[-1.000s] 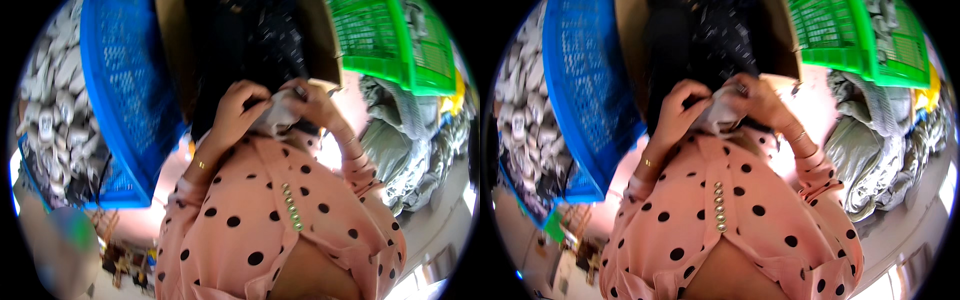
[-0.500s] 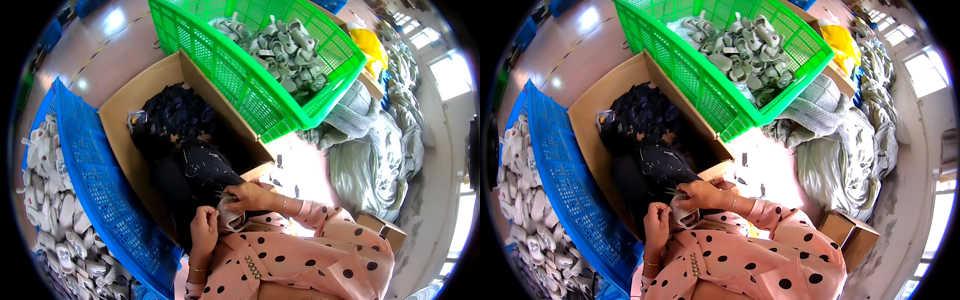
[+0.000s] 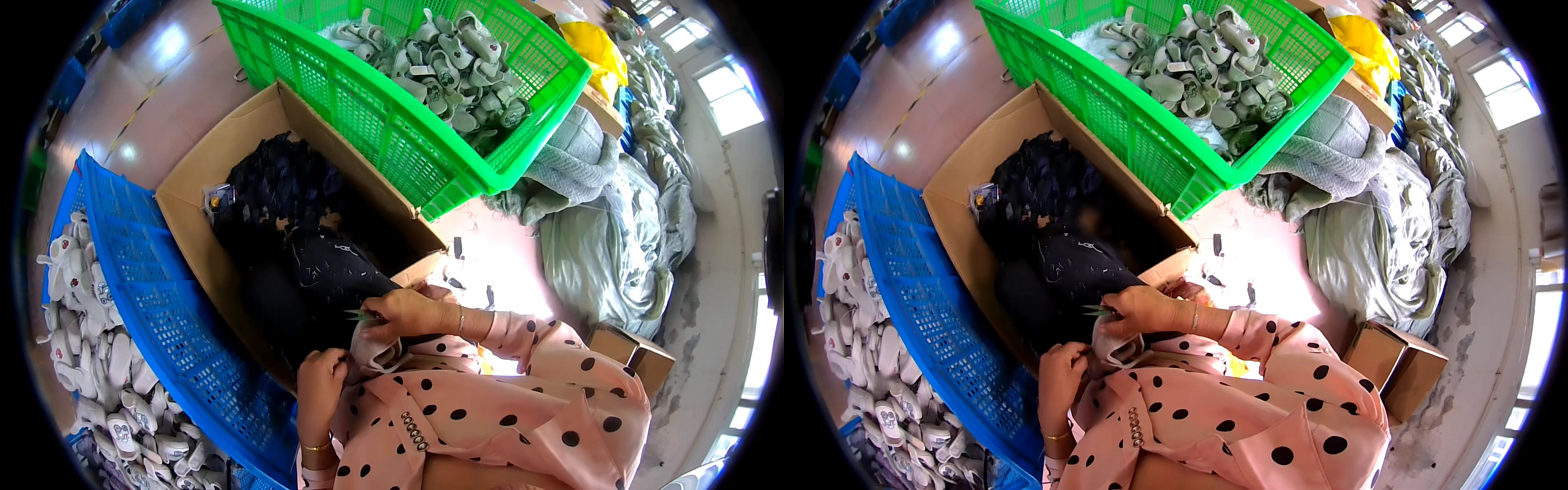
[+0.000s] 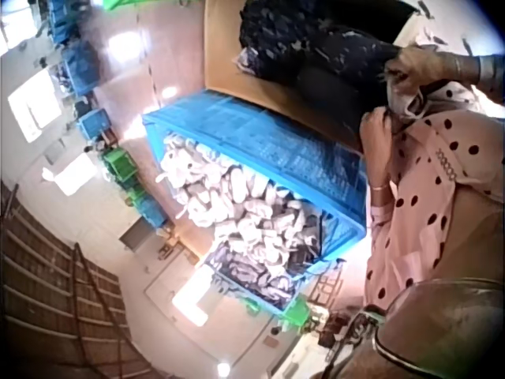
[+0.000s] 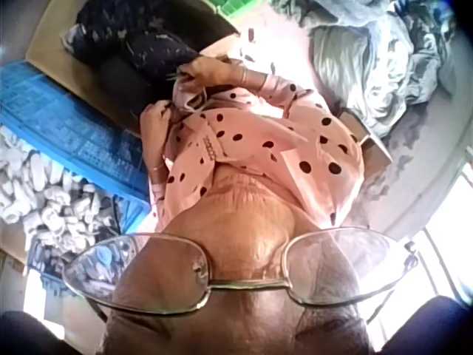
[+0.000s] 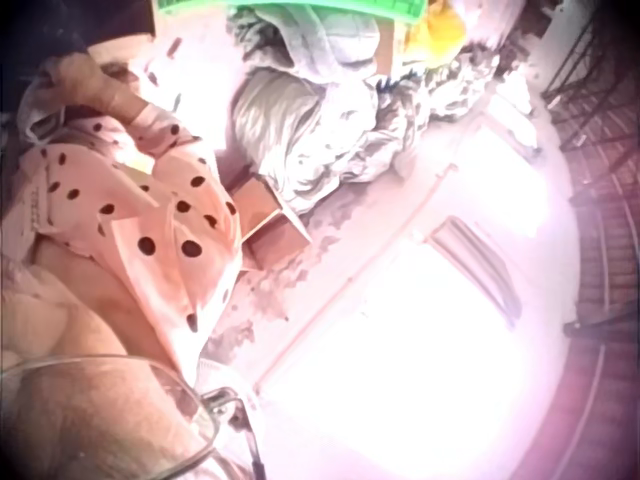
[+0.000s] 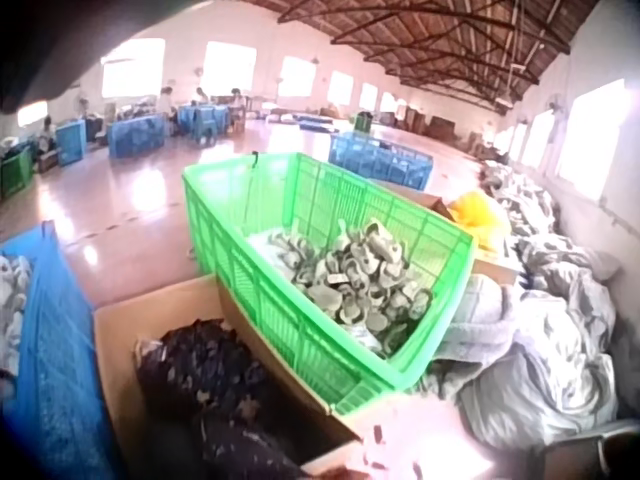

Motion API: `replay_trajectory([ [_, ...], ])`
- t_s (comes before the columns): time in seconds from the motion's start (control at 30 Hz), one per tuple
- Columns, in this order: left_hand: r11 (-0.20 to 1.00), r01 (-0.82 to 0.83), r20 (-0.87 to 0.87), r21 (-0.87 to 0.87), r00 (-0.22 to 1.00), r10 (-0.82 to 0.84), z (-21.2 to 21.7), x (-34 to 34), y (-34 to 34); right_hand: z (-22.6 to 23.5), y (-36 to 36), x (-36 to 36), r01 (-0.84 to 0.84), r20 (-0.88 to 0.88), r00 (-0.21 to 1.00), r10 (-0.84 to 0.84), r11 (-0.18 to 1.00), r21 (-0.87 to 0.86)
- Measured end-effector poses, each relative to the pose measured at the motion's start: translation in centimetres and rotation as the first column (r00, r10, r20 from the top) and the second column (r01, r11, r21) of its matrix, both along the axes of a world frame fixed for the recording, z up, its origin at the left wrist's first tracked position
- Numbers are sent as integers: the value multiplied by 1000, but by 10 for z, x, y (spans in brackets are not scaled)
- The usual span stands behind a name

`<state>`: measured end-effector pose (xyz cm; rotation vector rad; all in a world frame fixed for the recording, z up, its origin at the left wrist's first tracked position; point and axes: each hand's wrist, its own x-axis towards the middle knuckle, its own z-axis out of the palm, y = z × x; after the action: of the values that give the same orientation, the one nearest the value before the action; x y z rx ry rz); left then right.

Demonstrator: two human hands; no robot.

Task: The person sits on the floor and uses scissors to trim loose threads and excess fabric from the edges of white slippers. They handle the slippers one at a time, picking them from a blue basket, trimming them, and placing them into a cardboard box.

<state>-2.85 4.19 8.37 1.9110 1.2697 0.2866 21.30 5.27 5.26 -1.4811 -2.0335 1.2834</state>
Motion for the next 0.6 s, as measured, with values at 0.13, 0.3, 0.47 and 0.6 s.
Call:
replay_trajectory([
  [0.13, 954, -49, 252, -296, 959, 128, -11, -8, 12, -3, -1, 1, 21, 11, 1000, -22, 998, 56],
  [0.3, 728, 23, 628, -685, 526, 574, -25, 10, 17, -16, -2, 0, 18, 113, 993, -23, 999, 45],
  [0.47, 960, -213, 232, -179, 940, 252, -18, 10, 11, -15, -7, -3, 82, 79, 994, -71, 986, -145],
  [0.6, 996, -36, 123, 82, 992, 26, -30, 10, 0, -20, -13, -8, 80, -12, 997, -80, 996, -28],
])
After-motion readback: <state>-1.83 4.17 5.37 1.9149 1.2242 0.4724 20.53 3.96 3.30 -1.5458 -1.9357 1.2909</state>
